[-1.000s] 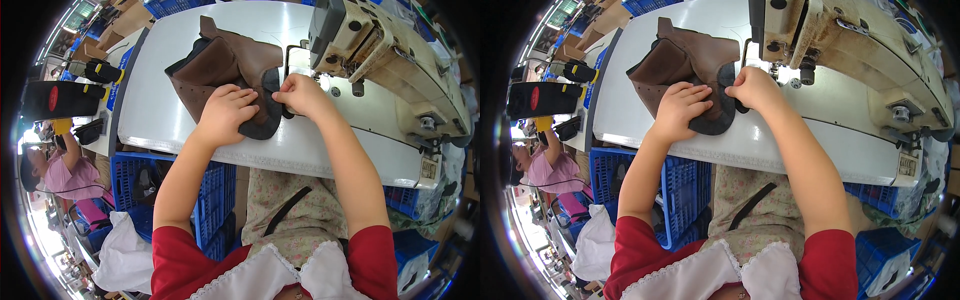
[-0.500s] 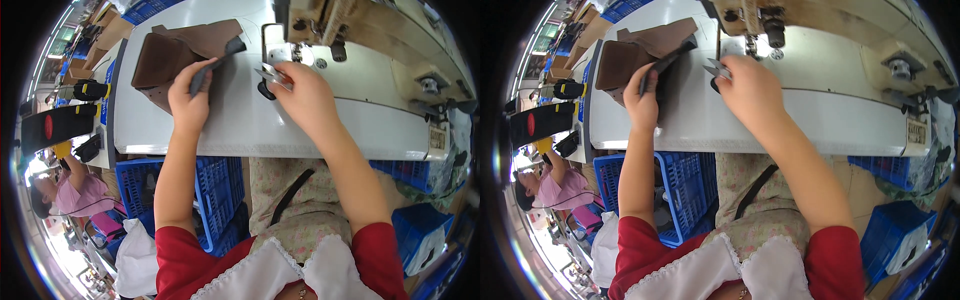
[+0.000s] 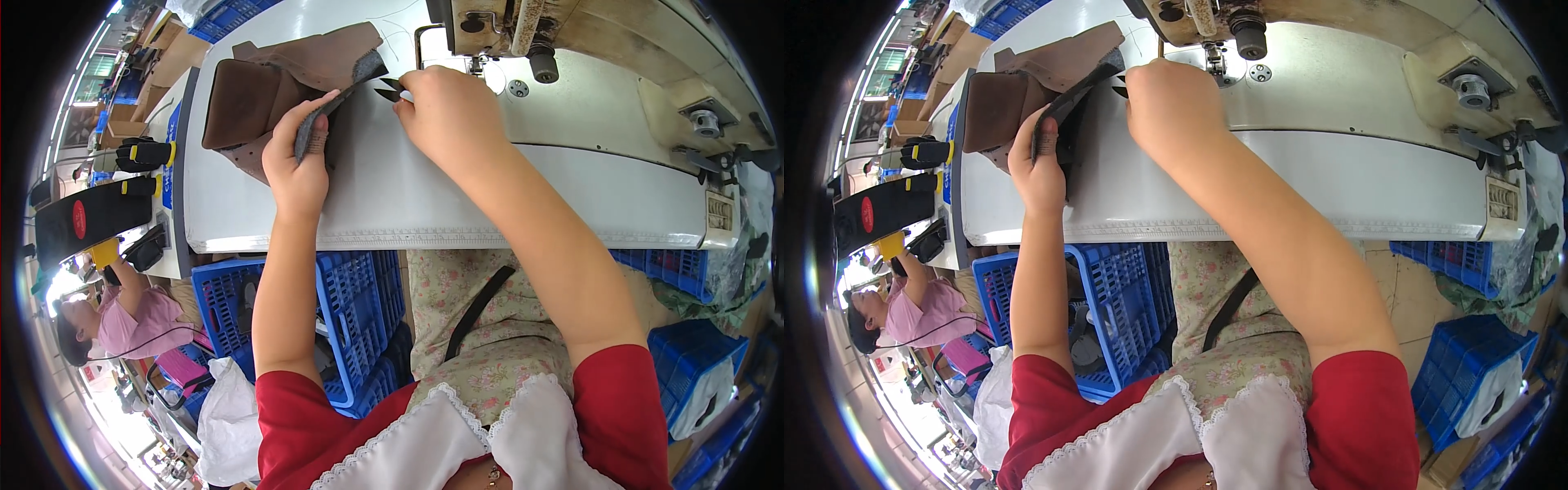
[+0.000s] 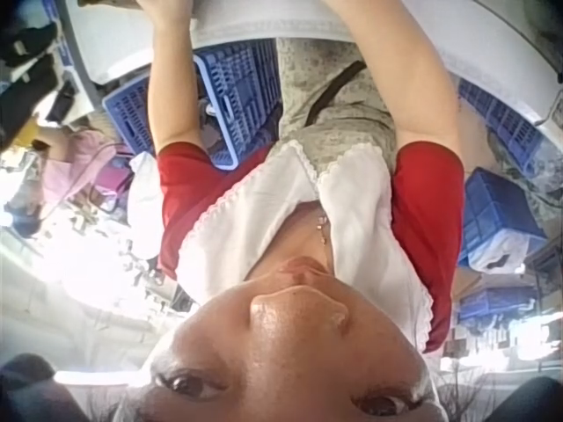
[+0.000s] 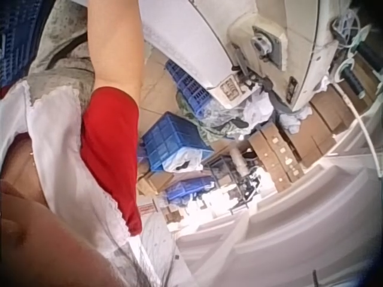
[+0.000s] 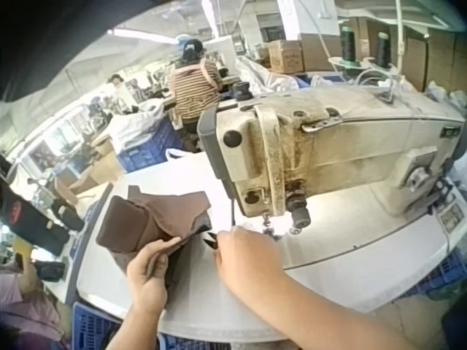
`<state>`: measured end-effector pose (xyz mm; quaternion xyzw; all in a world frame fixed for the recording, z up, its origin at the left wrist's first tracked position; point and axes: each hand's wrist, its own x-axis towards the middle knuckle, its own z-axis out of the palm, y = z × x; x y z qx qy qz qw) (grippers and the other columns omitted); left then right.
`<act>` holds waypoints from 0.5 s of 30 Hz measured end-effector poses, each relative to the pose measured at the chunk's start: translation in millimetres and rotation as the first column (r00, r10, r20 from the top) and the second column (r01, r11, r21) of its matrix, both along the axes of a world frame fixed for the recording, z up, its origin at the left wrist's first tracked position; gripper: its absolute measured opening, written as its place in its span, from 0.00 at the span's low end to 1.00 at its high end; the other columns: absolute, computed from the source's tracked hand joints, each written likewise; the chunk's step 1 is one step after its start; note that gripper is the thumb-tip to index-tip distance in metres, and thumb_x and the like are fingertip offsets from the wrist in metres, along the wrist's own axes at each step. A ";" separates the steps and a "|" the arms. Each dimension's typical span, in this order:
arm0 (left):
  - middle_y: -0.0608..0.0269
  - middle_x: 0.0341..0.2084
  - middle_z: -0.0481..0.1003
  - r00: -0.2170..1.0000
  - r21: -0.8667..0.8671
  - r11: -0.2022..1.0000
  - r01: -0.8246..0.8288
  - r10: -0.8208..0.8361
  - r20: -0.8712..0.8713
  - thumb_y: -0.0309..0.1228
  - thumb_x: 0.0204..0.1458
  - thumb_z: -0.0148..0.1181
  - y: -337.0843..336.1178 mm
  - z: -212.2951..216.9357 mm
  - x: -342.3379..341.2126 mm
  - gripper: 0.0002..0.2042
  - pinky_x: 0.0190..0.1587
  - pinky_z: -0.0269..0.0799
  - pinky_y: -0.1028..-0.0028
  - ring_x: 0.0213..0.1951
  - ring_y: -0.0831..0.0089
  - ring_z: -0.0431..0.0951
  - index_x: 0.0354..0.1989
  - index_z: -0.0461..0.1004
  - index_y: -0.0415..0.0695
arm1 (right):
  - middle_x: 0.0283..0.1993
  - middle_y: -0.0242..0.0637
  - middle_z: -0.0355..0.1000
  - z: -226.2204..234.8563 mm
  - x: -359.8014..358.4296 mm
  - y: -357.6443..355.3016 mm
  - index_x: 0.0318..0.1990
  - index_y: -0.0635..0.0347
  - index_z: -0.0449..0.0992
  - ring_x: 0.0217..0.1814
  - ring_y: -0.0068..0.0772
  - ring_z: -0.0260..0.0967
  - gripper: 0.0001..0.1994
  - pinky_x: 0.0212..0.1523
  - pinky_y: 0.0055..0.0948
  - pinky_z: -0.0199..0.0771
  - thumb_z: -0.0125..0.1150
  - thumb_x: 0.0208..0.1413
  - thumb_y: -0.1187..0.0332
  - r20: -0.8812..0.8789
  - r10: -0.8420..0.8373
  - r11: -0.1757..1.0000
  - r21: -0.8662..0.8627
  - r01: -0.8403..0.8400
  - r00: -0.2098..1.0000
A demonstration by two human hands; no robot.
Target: Sewing and trimming shoe upper components using an industrial sewing machine.
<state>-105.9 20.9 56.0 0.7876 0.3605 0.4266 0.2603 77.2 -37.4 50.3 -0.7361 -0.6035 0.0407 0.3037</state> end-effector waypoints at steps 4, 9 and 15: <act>0.67 0.34 0.75 1.000 0.060 0.998 0.012 -0.011 -0.015 0.27 0.62 0.57 4.2 -5.3 -5.0 0.10 0.44 0.66 0.80 0.36 0.80 0.70 0.47 0.77 0.36 | 0.31 0.45 0.76 8.5 -4.4 0.2 0.35 0.60 0.82 0.36 0.47 0.77 0.10 0.38 0.42 0.77 0.62 0.50 0.64 -0.025 0.016 0.997 -0.077 -0.018 1.000; 0.65 0.37 0.77 0.999 0.088 0.996 0.017 -0.012 -0.049 0.25 0.61 0.57 5.3 -6.1 -3.8 0.10 0.46 0.68 0.80 0.39 0.80 0.72 0.48 0.77 0.36 | 0.31 0.45 0.76 8.6 -2.9 -6.2 0.35 0.59 0.82 0.35 0.47 0.77 0.10 0.38 0.42 0.77 0.62 0.50 0.64 0.004 -0.013 1.000 -0.023 0.014 1.000; 0.63 0.38 0.78 0.998 0.087 0.996 -0.012 0.018 -0.065 0.24 0.61 0.56 4.5 -7.3 -5.4 0.09 0.49 0.68 0.79 0.42 0.78 0.73 0.48 0.78 0.36 | 0.30 0.44 0.76 6.2 -2.2 -1.0 0.34 0.58 0.82 0.35 0.47 0.77 0.09 0.39 0.42 0.77 0.63 0.50 0.64 -0.038 -0.024 0.999 -0.038 0.022 0.999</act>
